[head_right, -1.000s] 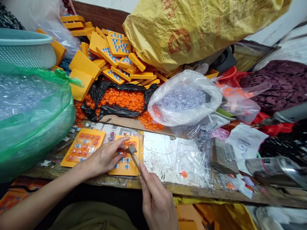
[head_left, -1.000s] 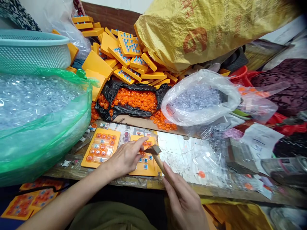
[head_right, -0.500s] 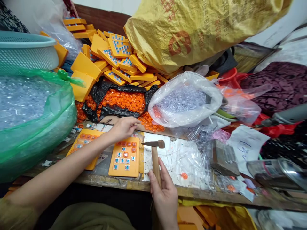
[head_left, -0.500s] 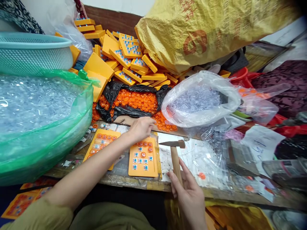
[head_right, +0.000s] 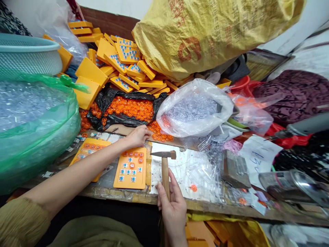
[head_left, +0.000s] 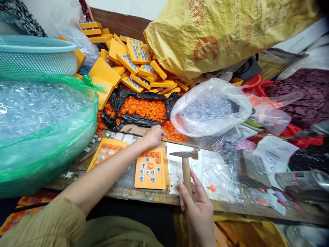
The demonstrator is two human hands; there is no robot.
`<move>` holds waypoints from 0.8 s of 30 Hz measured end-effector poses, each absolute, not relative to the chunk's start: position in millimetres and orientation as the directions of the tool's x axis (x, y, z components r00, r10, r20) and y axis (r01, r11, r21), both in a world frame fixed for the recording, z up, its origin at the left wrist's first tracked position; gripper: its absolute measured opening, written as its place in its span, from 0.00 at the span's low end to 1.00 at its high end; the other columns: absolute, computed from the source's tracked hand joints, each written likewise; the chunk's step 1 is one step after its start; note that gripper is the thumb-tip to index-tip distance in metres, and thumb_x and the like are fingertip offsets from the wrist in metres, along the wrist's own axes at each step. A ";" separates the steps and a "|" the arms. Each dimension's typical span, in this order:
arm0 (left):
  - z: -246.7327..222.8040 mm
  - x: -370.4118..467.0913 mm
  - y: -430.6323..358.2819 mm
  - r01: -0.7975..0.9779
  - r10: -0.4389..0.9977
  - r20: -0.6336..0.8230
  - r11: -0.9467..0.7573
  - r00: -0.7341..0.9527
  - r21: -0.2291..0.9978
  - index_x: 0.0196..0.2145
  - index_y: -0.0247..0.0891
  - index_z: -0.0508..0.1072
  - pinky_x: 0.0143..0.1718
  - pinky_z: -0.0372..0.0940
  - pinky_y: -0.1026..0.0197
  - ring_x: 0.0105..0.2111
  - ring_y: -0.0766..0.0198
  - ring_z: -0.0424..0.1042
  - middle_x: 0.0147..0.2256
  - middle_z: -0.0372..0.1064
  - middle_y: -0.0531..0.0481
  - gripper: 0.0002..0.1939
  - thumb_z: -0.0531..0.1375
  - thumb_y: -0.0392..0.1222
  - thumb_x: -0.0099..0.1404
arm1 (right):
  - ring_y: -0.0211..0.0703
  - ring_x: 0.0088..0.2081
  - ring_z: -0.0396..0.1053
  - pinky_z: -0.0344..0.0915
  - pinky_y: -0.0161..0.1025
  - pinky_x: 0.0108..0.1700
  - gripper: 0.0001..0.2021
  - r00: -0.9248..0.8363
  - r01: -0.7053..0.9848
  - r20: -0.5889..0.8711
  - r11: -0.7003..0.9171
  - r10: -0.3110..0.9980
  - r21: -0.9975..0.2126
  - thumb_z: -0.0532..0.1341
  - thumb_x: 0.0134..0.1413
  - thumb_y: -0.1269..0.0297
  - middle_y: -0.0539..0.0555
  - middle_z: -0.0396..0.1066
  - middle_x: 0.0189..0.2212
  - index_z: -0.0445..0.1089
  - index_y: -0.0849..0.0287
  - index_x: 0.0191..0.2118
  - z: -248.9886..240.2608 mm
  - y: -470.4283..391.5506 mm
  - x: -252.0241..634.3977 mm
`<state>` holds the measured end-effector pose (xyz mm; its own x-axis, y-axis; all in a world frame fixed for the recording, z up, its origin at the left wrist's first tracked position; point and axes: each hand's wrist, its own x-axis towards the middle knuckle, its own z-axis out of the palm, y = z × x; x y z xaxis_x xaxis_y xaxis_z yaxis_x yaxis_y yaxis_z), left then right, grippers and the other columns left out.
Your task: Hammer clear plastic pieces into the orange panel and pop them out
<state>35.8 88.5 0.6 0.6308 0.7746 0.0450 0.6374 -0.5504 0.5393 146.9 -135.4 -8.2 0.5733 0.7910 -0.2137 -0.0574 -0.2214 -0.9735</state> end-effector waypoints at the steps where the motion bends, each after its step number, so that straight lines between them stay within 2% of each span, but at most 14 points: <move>1: 2.3 33.3 83.5 0.634 0.775 0.054 -0.553 0.629 0.541 0.28 0.33 0.75 0.39 0.65 0.58 0.37 0.56 0.71 0.36 0.71 0.42 0.09 0.55 0.28 0.57 | 0.29 0.16 0.55 0.57 0.29 0.17 0.36 0.567 -0.056 -0.213 -0.221 0.796 -0.974 0.68 0.46 0.52 0.50 0.72 0.27 0.60 0.56 0.61 -8.7 -136.0 147.8; 3: 8.0 22.0 66.5 0.626 0.781 0.079 -0.552 0.620 0.551 0.37 0.34 0.74 0.42 0.66 0.58 0.39 0.56 0.71 0.38 0.71 0.43 0.11 0.54 0.29 0.59 | 0.29 0.16 0.56 0.58 0.30 0.17 0.35 0.546 -0.030 -0.207 -0.228 0.812 -0.973 0.67 0.47 0.53 0.51 0.74 0.29 0.61 0.55 0.61 -11.2 -138.8 150.8; 5: 15.1 1.6 41.0 0.604 0.795 0.121 -0.540 0.594 0.586 0.45 0.35 0.70 0.44 0.65 0.58 0.42 0.58 0.71 0.40 0.71 0.44 0.14 0.54 0.30 0.61 | 0.32 0.18 0.63 0.63 0.32 0.19 0.32 0.539 0.053 -0.175 -0.240 0.824 -0.969 0.67 0.47 0.53 0.54 0.76 0.35 0.65 0.55 0.59 -14.7 -142.8 154.4; 6: 18.1 -10.8 26.2 0.576 0.807 0.148 -0.524 0.572 0.628 0.46 0.36 0.68 0.44 0.66 0.58 0.41 0.58 0.71 0.40 0.71 0.45 0.14 0.54 0.31 0.62 | 0.36 0.22 0.69 0.68 0.34 0.22 0.30 0.536 0.114 -0.145 -0.241 0.832 -0.964 0.67 0.47 0.54 0.55 0.77 0.39 0.67 0.55 0.57 -16.2 -145.0 155.8; 8: 21.1 -35.8 -3.5 0.516 0.808 0.172 -0.507 0.564 0.690 0.49 0.38 0.64 0.43 0.67 0.57 0.40 0.60 0.71 0.39 0.70 0.47 0.16 0.55 0.33 0.63 | 0.46 0.36 0.76 0.74 0.39 0.36 0.25 0.507 0.255 -0.050 -0.205 0.860 -0.945 0.67 0.48 0.56 0.56 0.75 0.46 0.71 0.55 0.53 -17.3 -148.5 156.5; 9: 20.7 -46.5 -16.6 0.509 0.805 0.163 -0.501 0.570 0.700 0.50 0.39 0.63 0.43 0.67 0.57 0.40 0.59 0.71 0.40 0.70 0.47 0.16 0.54 0.34 0.64 | 0.50 0.43 0.75 0.74 0.41 0.43 0.22 0.471 0.325 0.011 -0.162 0.882 -0.932 0.66 0.50 0.58 0.56 0.75 0.48 0.73 0.55 0.52 -16.5 -149.6 155.6; 11: 16.4 -61.3 -36.3 0.504 0.818 0.155 -0.477 0.553 0.720 0.51 0.39 0.61 0.42 0.67 0.58 0.39 0.60 0.71 0.39 0.70 0.47 0.17 0.54 0.34 0.64 | 0.51 0.48 0.73 0.71 0.43 0.50 0.19 0.350 0.447 0.131 -0.043 0.927 -0.894 0.64 0.53 0.62 0.55 0.74 0.49 0.73 0.55 0.51 -11.7 -150.6 152.0; 14: 7.0 -66.7 -48.2 0.496 0.843 0.152 -0.439 0.516 0.749 0.53 0.39 0.60 0.40 0.68 0.59 0.37 0.62 0.71 0.37 0.70 0.48 0.19 0.54 0.33 0.64 | 0.48 0.49 0.73 0.71 0.40 0.50 0.20 0.151 0.569 0.268 0.138 0.951 -0.811 0.61 0.55 0.70 0.53 0.73 0.50 0.69 0.53 0.55 0.6 -150.0 144.9; 18: 1.8 -60.8 -48.3 0.487 0.841 0.185 -0.458 0.509 0.743 0.53 0.39 0.60 0.38 0.69 0.58 0.36 0.61 0.72 0.36 0.71 0.48 0.20 0.54 0.32 0.63 | 0.45 0.48 0.73 0.71 0.35 0.47 0.27 0.013 0.632 0.359 0.270 0.933 -0.726 0.58 0.57 0.75 0.53 0.72 0.51 0.61 0.49 0.61 14.0 -150.5 139.4; 24: 1.9 -62.6 -52.6 0.507 0.855 0.138 -0.418 0.500 0.754 0.54 0.38 0.61 0.40 0.69 0.57 0.37 0.60 0.74 0.37 0.73 0.46 0.22 0.53 0.30 0.61 | 0.37 0.32 0.76 0.72 0.29 0.37 0.24 -0.111 0.694 0.223 0.236 0.969 -0.680 0.54 0.60 0.73 0.53 0.77 0.35 0.61 0.50 0.61 12.3 -153.1 139.2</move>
<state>-62.6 -52.6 1.9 0.4996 0.8552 0.1383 0.5070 -0.4181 0.7537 139.2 -153.1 12.3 -0.1113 0.9685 0.2227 0.6939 0.2361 -0.6803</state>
